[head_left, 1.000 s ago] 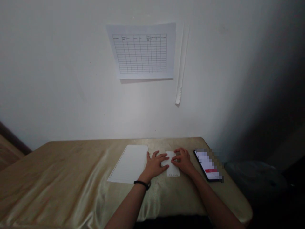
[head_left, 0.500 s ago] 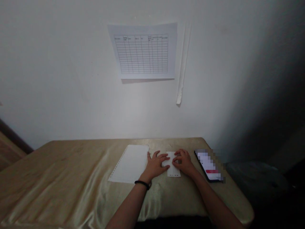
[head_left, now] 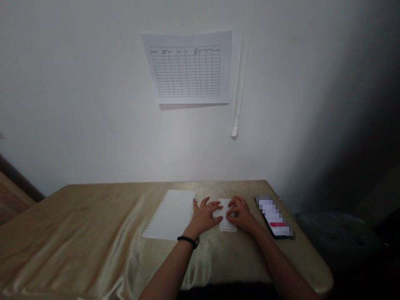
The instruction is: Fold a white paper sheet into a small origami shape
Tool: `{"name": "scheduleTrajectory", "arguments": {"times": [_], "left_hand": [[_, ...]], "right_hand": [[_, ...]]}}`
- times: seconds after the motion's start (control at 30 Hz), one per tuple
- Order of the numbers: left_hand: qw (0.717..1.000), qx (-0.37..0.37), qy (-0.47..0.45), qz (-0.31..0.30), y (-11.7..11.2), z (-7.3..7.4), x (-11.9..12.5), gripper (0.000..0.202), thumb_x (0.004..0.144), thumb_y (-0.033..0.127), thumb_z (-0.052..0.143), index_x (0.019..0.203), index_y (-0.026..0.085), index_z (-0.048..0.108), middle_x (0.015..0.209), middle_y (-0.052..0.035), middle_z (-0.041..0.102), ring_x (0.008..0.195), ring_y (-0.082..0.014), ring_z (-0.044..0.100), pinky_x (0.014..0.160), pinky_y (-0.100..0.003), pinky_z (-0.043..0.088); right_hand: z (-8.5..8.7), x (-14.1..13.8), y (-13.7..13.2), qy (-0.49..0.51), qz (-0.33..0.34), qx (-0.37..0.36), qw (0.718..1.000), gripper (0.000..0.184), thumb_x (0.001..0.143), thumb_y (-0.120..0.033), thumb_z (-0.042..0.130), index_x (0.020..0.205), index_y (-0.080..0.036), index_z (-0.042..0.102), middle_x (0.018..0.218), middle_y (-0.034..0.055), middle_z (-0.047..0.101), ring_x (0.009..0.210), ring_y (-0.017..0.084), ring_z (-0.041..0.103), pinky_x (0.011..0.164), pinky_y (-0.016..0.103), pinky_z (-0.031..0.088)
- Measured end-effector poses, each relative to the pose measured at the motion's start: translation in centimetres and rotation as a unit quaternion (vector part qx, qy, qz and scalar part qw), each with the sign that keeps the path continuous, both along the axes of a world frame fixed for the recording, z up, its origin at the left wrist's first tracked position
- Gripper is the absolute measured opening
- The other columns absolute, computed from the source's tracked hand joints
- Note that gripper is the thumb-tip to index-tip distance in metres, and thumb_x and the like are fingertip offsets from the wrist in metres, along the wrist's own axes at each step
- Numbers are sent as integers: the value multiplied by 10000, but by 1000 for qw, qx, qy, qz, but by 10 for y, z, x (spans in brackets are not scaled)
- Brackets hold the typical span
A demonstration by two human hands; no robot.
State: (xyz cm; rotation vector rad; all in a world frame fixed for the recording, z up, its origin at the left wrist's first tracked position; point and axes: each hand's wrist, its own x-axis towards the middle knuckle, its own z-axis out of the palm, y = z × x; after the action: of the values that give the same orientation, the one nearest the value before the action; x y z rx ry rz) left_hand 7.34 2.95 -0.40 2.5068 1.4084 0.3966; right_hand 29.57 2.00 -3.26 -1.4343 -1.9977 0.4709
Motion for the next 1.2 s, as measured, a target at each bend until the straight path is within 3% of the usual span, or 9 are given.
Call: {"name": "scheduleTrajectory", "arguments": {"times": [0.13, 0.4, 0.57, 0.83, 1.2], "left_hand": [[1000, 7, -9, 6, 1, 0, 0, 427, 876, 551, 622, 1293, 462, 593, 1474, 55, 551, 1464, -360, 289, 1087, -820, -22], [1000, 18, -8, 6, 4, -4, 0, 427, 875, 573, 617, 1287, 462, 601, 1465, 54, 561, 1459, -358, 301, 1093, -814, -24], [999, 28, 4, 18, 8, -6, 2, 427, 898, 581, 576, 1313, 480, 575, 1474, 56, 550, 1462, -358, 299, 1094, -817, -10], [1000, 19, -7, 15, 11, -7, 1, 433, 890, 580, 593, 1307, 466, 586, 1478, 51, 546, 1460, -359, 295, 1093, -813, -42], [999, 20, 3, 34, 15, -6, 3, 437, 895, 579, 582, 1317, 464, 581, 1485, 46, 539, 1458, -362, 295, 1095, -813, -32]], "right_hand": [[1, -1, 0, -3, -23, 9, 1000, 64, 775, -275, 725, 792, -289, 785, 1165, 59, 627, 1291, 284, 406, 1156, 496, 279], [2, -1, -4, 24, 12, 10, 1000, 40, 702, -235, 775, 699, -272, 760, 1140, 48, 640, 1273, 274, 414, 1145, 464, 305], [5, -4, -3, 15, -19, 18, 1000, 52, 755, -249, 738, 757, -281, 780, 1094, 65, 635, 1188, 259, 464, 1106, 457, 348], [10, -1, -7, 31, 16, -12, 999, 53, 684, -225, 790, 701, -269, 764, 1133, 49, 638, 1234, 262, 445, 1134, 459, 318], [10, 0, -6, 31, 22, -19, 999, 18, 708, -253, 771, 724, -260, 769, 1131, 61, 639, 1242, 264, 449, 1132, 459, 330]]}}
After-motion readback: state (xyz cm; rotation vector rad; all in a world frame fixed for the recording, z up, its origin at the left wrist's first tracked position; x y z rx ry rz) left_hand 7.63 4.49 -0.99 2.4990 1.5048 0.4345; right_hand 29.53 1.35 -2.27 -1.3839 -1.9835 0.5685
